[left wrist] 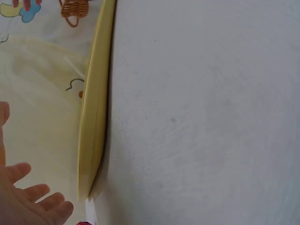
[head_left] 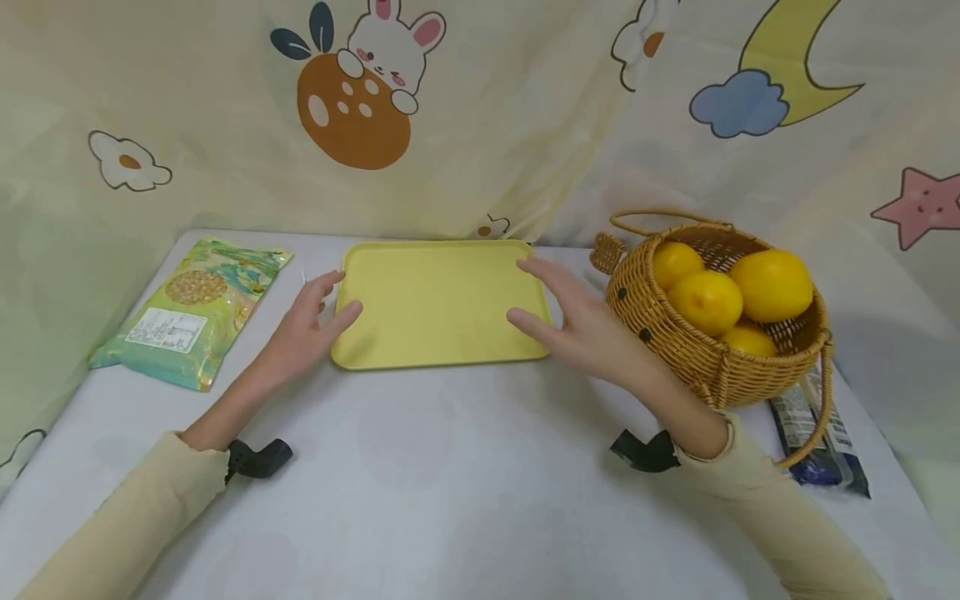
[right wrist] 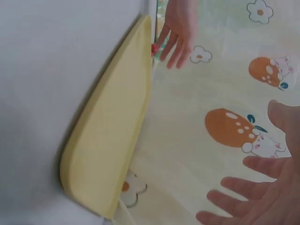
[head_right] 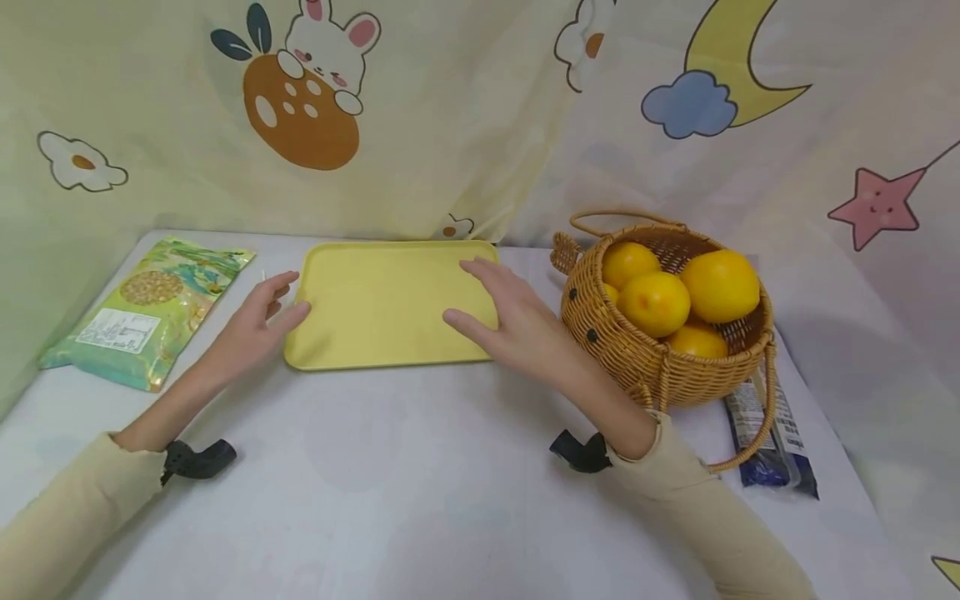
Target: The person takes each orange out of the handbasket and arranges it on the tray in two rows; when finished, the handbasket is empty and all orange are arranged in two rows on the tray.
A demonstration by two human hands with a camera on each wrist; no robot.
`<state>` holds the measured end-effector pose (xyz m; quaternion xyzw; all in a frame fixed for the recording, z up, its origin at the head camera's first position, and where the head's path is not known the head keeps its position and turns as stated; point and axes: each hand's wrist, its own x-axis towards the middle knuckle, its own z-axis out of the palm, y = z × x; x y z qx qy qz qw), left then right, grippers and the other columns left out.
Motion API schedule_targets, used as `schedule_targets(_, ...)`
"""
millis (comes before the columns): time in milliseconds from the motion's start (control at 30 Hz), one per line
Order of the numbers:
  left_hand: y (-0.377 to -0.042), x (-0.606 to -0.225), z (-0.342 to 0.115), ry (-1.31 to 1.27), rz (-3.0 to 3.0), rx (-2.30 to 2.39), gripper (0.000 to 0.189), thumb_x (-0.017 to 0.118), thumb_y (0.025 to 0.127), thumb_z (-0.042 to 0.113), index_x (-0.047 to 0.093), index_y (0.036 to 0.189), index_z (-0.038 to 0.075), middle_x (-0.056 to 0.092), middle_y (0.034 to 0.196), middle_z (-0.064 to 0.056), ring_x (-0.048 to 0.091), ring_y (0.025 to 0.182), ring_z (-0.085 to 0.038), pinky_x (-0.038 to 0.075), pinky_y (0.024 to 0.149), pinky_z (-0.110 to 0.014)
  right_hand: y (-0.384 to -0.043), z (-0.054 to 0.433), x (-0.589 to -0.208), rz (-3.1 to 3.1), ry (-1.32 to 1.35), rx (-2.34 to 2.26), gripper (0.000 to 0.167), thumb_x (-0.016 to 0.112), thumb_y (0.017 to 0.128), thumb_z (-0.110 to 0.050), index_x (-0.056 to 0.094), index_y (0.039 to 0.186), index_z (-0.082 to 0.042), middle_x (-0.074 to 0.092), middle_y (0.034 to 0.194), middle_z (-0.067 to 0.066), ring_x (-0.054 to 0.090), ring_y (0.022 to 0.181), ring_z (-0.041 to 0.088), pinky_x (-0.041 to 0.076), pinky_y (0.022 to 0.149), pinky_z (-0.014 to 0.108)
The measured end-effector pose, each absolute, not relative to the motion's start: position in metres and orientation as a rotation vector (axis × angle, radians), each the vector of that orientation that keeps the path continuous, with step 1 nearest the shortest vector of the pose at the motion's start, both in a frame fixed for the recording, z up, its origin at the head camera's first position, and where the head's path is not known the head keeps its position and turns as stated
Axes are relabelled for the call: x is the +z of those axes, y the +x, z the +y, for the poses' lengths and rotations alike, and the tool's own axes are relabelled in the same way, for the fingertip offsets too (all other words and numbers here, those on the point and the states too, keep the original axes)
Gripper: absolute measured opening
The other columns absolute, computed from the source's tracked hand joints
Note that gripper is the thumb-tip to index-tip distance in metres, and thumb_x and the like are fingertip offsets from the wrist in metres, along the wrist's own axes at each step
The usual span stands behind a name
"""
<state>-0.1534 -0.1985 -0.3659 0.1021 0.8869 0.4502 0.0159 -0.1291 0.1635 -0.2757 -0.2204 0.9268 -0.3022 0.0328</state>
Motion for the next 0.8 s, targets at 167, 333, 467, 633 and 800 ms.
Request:
schedule_targets(167,-0.153,-0.371,-0.196,0.254,2.795,1.385,0.072,0.054,0.098,0.041,0.025,0.151,0.001,0.026,0.155,-0.024,0.024,0.145,-0.043,0.024,0.117,-0.058,-0.124,0.191,-0.257,2.908,-0.772,-0.968,0.054,0.060,0.096,-0.034,0.045,0.143,-0.013,0.049,0.147,0.007,0.048,0.133,0.027,0.042,0.109,0.051)
schedule_targets(333,-0.153,-0.375,-0.195,0.165,2.795,1.435,0.074,0.054,0.097,0.044,0.026,0.150,0.001,0.027,0.154,-0.025,0.027,0.144,-0.043,0.024,0.118,-0.057,-0.135,0.227,-0.240,2.890,-0.725,-1.070,0.036,0.059,0.097,-0.025,0.058,0.130,-0.011,0.063,0.129,0.005,0.061,0.113,0.009,0.050,0.097,0.021)
schedule_targets(467,-0.154,-0.378,-0.195,0.139,2.751,1.497,0.075,0.055,0.097,0.042,0.024,0.150,0.000,0.025,0.155,-0.025,0.025,0.145,-0.043,0.022,0.119,-0.055,-0.147,0.259,-0.228,2.837,-0.551,-1.149,0.034,0.056,0.099,-0.027,0.060,0.129,-0.013,0.066,0.122,-0.001,0.061,0.105,-0.001,0.046,0.085,0.004)
schedule_targets(633,-0.155,-0.379,-0.195,0.092,2.700,1.498,0.078,0.052,0.097,0.047,0.019,0.153,0.003,0.020,0.159,-0.022,0.020,0.148,-0.042,0.020,0.120,-0.056,-0.159,0.293,-0.222,2.804,-0.423,-1.123,0.037,0.054,0.099,-0.032,0.058,0.130,-0.014,0.067,0.114,-0.013,0.063,0.102,0.001,0.047,0.083,0.005)
schedule_targets(800,-0.157,-0.380,-0.194,0.049,2.646,1.526,0.080,0.049,0.097,0.049,0.016,0.153,0.003,0.019,0.160,-0.020,0.017,0.150,-0.037,0.018,0.122,-0.053,-0.167,0.315,-0.223,2.854,-0.340,-0.937,0.041,0.054,0.098,-0.038,0.058,0.131,-0.015,0.063,0.108,-0.025,0.056,0.100,-0.008,0.040,0.080,0.001)
